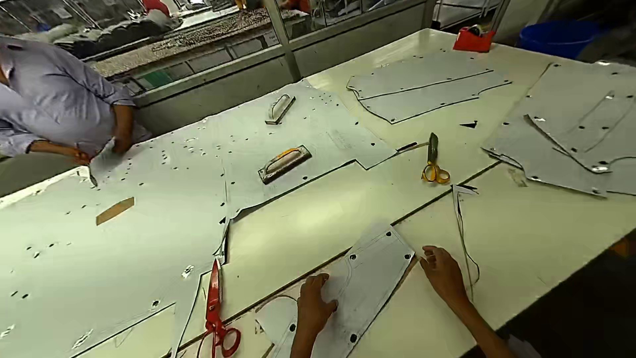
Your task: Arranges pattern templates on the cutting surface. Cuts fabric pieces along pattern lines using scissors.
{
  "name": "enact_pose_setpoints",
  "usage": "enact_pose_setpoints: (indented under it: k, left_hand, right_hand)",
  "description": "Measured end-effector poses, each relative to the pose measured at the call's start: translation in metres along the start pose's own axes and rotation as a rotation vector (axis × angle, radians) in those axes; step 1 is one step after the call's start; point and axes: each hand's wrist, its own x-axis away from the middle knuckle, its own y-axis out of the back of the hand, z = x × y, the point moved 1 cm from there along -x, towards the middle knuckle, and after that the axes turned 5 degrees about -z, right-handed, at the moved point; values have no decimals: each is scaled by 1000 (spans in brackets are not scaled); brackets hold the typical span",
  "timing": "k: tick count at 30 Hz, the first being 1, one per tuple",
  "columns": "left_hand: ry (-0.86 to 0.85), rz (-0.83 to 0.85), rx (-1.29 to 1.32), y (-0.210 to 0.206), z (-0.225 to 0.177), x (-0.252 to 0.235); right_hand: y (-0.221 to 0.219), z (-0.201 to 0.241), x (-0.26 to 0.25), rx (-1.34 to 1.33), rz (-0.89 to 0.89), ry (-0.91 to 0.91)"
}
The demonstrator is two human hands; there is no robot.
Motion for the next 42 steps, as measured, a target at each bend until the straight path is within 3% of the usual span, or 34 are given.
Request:
enact_pose_setpoints:
  k: [6, 12, 16, 20, 23, 30, 42]
  left_hand:
    - [-70, -78, 44, -10, 5, 23]
    - [-60, -115, 7, -7, -8, 27]
    - [-305, -244, -47, -23, -47, 33]
    - [-539, -147, -61, -67, -99, 40]
    - [-613, -161, -183, -94, -120, 42]
    - [-661, -168, -308, -105, -129, 47]
    - [-626, -159, -274, -101, -136, 54]
  right_hand:
    - [7, -18, 5, 19, 146, 68]
    - [10, -31, 24, -65, 108, 102]
    - [9, -27, 23, -75, 72, 88]
    - [15, -22, 23, -117, 81, 56]
    - [18, -21, 18, -140, 125, 2]
    - [18, -20, 12, -170, 133, -33]
    - [23, -16, 11, -172, 156, -39]
